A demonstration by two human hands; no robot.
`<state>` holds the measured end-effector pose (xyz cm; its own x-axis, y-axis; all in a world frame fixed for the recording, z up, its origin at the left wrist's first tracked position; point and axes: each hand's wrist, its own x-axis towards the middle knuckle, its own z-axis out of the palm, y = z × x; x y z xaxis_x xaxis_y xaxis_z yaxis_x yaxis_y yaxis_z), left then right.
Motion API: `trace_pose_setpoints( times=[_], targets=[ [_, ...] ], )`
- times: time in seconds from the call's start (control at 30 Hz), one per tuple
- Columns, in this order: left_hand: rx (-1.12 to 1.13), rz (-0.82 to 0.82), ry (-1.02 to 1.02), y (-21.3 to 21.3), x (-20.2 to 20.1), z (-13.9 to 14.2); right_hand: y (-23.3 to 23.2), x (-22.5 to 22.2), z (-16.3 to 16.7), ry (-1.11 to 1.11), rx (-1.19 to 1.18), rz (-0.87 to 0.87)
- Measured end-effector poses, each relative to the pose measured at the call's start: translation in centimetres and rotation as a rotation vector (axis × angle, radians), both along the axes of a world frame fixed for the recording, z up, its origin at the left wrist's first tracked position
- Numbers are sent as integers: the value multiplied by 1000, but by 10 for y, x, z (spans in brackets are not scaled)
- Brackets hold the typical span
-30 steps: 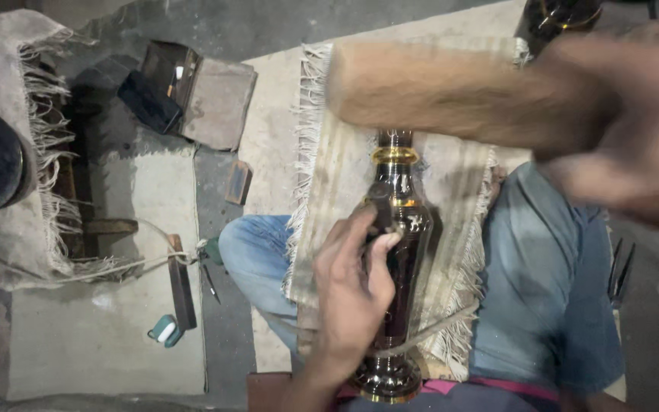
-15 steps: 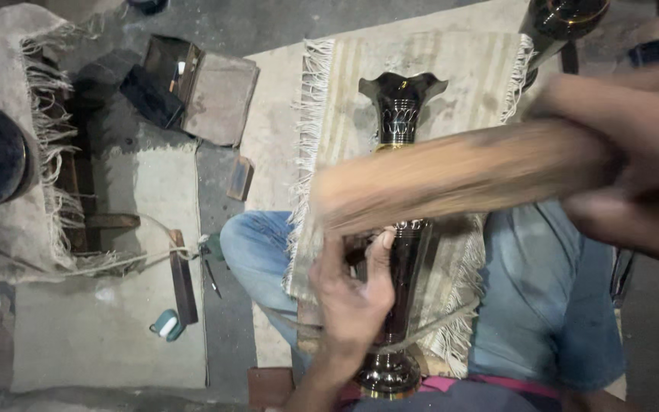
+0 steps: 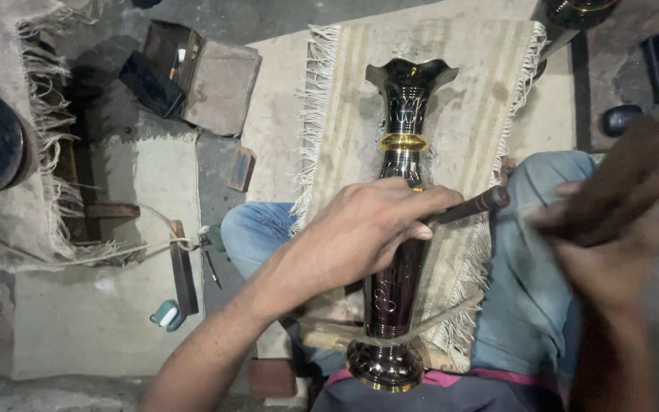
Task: The person sits cross-legged on the floor holding a punch against an engraved brass vase and strikes the punch with a wooden mallet, working the pattern around the vase body and repositioning the punch repeatedly.
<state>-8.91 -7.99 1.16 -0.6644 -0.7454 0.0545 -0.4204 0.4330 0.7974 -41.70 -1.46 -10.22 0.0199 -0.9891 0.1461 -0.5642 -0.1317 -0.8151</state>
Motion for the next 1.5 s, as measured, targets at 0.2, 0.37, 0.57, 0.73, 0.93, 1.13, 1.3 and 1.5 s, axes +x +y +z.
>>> trace_pose_setpoints(
  times=[0.2, 0.37, 0.57, 0.73, 0.93, 1.13, 1.3, 1.5],
  targets=[
    [-31, -40, 13, 3, 6, -6, 6, -43, 11, -98, 636, -319],
    [-52, -54, 41, 4, 8, -9, 21, -35, 15, 24, 365, -272],
    [-21, -148, 41, 0, 7, -16, 48, -29, 9, 131, 253, -200],
    [-118, -294, -17, -10, 2, -27, 76, -20, -38, -68, 62, -328],
    [-155, -482, -132, -20, -10, -35, 83, 4, -46, -98, -92, -357],
    [-6, -564, -230, -39, -12, -25, 64, 35, -7, 525, -175, -284],
    [-114, -529, -40, -43, -6, -17, 63, 25, -21, 18, -172, -397],
    [-158, -524, -31, -37, 0, -24, 73, 8, -29, 51, -62, -310]
  ],
)
